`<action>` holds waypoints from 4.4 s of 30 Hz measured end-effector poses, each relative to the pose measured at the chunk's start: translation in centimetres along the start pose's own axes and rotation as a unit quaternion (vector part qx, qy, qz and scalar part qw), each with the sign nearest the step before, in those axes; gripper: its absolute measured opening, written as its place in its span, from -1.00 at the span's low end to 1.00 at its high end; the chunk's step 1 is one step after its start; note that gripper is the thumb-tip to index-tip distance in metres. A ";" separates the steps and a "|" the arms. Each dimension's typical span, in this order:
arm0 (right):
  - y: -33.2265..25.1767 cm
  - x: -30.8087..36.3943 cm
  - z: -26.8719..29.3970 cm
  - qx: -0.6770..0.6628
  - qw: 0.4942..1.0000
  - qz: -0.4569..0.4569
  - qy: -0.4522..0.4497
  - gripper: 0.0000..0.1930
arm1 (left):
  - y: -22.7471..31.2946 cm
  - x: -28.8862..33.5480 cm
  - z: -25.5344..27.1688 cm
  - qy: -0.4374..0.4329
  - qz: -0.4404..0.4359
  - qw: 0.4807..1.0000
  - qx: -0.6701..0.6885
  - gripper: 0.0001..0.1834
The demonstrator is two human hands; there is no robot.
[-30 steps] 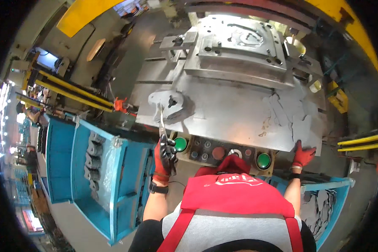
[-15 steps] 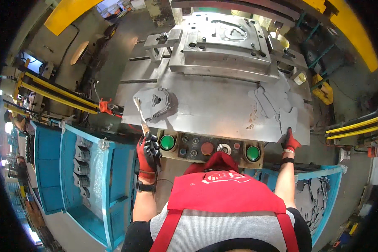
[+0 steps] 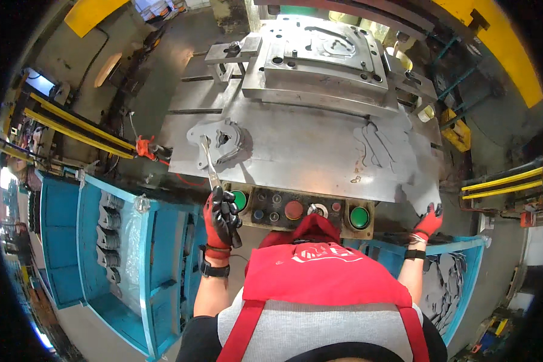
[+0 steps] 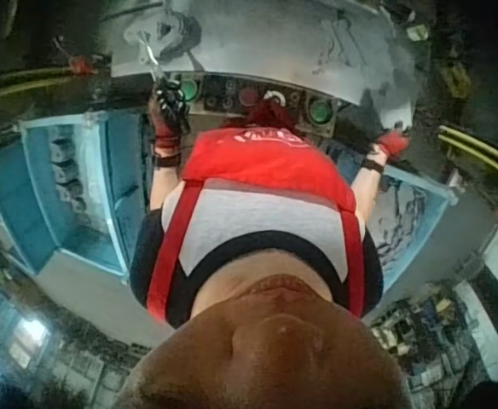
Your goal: Operating a large metal stamping press to shape flat metal sheets into components.
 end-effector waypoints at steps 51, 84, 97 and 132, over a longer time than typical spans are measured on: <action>-18.6 9.8 -44.4 0.117 0.780 0.439 -0.431 -0.68 | -1.4 1.9 5.9 0.171 -0.033 0.985 0.004 -0.65; -12.9 14.1 -22.2 0.012 0.831 0.356 -0.428 -0.65 | -13.1 -2.6 13.3 0.289 0.020 0.949 -0.127 -0.51; 16.8 13.3 -3.2 0.316 0.890 -0.106 -0.312 -0.01 | -17.0 -6.9 10.9 0.249 0.177 0.846 -0.437 0.21; 25.3 9.8 -1.9 0.131 0.920 -0.135 -0.343 -0.30 | -22.8 -5.5 16.9 0.239 0.114 0.964 0.033 -0.44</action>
Point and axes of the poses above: each hand's wrist, its own x-axis away from the middle knuckle, its own z-axis out of the back of the hand, y = z × x, the point moved 6 cm from there along -x, towards the middle knuckle, and after that the axes turned 13 degrees about -x, right-handed, at the moved point
